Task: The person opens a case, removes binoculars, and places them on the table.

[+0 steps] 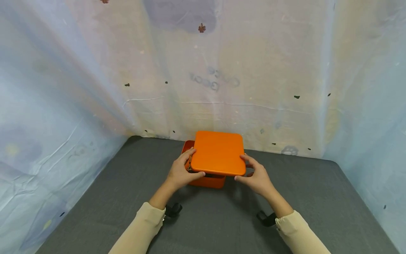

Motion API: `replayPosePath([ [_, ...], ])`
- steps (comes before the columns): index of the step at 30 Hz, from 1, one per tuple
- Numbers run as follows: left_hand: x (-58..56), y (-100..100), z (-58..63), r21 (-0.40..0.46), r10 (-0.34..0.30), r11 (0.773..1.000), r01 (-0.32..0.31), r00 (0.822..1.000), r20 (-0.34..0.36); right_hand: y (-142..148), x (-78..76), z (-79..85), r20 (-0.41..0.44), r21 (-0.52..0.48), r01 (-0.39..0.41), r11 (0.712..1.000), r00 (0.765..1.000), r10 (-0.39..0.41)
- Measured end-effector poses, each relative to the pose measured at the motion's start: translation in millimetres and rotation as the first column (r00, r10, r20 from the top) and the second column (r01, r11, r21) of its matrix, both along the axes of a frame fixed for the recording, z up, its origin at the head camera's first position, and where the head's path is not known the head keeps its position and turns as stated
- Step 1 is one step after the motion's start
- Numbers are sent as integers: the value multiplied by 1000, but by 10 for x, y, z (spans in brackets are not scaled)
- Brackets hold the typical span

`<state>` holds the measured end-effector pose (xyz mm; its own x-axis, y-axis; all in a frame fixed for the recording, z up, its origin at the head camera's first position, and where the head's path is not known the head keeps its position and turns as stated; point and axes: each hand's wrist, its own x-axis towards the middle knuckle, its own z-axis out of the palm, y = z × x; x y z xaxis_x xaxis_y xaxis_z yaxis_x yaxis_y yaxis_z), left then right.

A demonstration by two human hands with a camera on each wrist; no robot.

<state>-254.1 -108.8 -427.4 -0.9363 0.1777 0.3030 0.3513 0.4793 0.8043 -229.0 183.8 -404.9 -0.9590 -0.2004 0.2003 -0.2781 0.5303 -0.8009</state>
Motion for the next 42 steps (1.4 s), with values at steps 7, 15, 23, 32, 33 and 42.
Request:
replayPosePath([
  [7, 27, 117, 39, -1, 12, 1000, -12, 1000, 5, 102, 29, 25, 10, 25, 10, 1000, 1000, -10],
  [15, 78, 258, 51, 7, 5, 1000, -5, 1000, 1, 227, 91, 57, -7, 45, 11, 999, 1000, -10],
  [23, 102, 412, 77, -18, -16, 1000, 16, 1000, 5, 383, 176, 119, -17, 63, 27, 998, 1000, -26],
  [32, 123, 608, 84, -23, -29, 999, 29, 1000, -11, 545, 253, 149, -39, 102, 70, 992, 997, -66],
  [33, 123, 630, 82, -18, -31, 999, 30, 999, -13, 563, 265, 159, -40, 102, 70, 992, 997, -66],
  [42, 136, 836, 84, -43, -40, 998, 40, 999, 0, 742, 351, 210, -60, 144, 90, 985, 995, -82],
])
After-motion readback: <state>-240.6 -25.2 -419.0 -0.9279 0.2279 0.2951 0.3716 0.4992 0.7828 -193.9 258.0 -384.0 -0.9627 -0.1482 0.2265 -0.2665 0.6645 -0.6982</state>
